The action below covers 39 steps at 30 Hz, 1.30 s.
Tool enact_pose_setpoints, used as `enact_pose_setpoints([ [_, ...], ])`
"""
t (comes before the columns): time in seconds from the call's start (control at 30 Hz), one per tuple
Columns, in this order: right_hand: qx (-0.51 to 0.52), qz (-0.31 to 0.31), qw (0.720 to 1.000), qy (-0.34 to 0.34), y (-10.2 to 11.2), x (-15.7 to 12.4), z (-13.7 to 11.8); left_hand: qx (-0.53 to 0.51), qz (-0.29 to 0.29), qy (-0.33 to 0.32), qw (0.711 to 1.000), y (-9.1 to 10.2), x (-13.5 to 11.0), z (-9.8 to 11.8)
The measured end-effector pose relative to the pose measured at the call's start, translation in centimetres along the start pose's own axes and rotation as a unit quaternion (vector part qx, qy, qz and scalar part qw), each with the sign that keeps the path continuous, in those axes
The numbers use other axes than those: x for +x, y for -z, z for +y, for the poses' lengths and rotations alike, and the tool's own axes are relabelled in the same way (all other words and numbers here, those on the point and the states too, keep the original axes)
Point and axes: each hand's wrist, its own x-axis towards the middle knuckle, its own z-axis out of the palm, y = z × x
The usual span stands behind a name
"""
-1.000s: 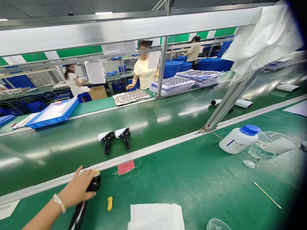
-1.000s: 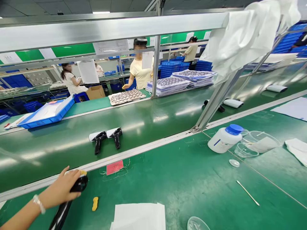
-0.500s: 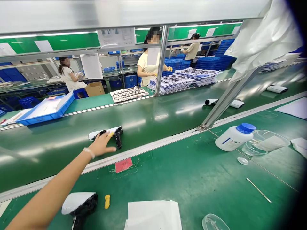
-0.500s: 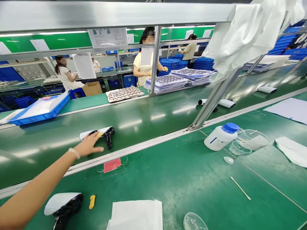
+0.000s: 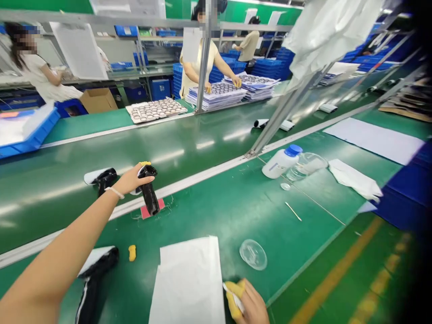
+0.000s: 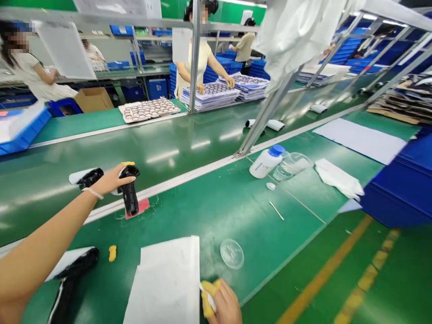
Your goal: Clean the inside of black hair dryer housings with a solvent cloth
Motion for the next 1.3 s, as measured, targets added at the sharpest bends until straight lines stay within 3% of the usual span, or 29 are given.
enact_pose_setpoints([
  [0.1, 0.066, -0.006, 0.997, -0.026, 1.0, 1.2, -1.8, -0.166, -0.008, -0.053, 0.985, -3.3, -8.1, 3.6],
  [0.2, 0.070, -0.003, 0.995, -0.077, 2.2, 1.6, -2.1, -0.290, 0.009, -0.020, 0.957, -8.6, -15.3, 5.8],
  [0.27, 0.067, -0.005, 0.993, -0.101, 3.8, 2.1, -1.6, -0.348, 0.037, 0.014, 0.936, -12.3, -18.8, 7.0],
  [0.37, 0.018, -0.043, 0.992, -0.117, 7.3, 4.5, -0.9, -0.381, 0.092, 0.046, 0.919, -16.4, -21.8, 9.0],
  [0.43, -0.123, -0.158, 0.973, -0.113, 9.5, 7.1, -0.7, -0.380, 0.124, 0.058, 0.915, -17.7, -22.7, 10.4],
  [0.47, -0.201, -0.227, 0.947, -0.106, 10.2, 8.5, -0.7, -0.380, 0.130, 0.059, 0.914, -18.0, -22.9, 11.1],
  [0.53, -0.282, -0.302, 0.905, -0.102, 10.9, 10.9, -0.6, -0.384, 0.126, 0.050, 0.913, -18.5, -23.0, 12.1],
  [0.63, -0.337, -0.378, 0.858, -0.089, 10.3, 13.0, -0.3, -0.388, 0.126, 0.016, 0.913, -19.2, -22.6, 12.2],
  [0.77, -0.386, -0.467, 0.794, -0.041, 8.6, 13.8, 0.3, -0.382, 0.157, -0.038, 0.910, -20.5, -22.2, 11.0],
  [0.9, -0.424, -0.496, 0.757, -0.014, 7.8, 14.2, 0.2, -0.366, 0.145, -0.089, 0.915, -20.4, -22.2, 10.1],
  [1.03, -0.446, -0.507, 0.738, -0.002, 7.7, 14.7, -0.3, -0.352, 0.138, -0.098, 0.921, -19.5, -21.9, 10.1],
  [1.23, -0.467, -0.477, 0.745, -0.001, 8.8, 15.1, -2.4, -0.339, 0.131, -0.128, 0.923, -19.5, -21.3, 10.3],
  [1.3, -0.454, -0.439, 0.776, 0.003, 8.8, 14.6, -3.8, -0.322, 0.123, -0.154, 0.926, -19.3, -21.2, 10.4],
])
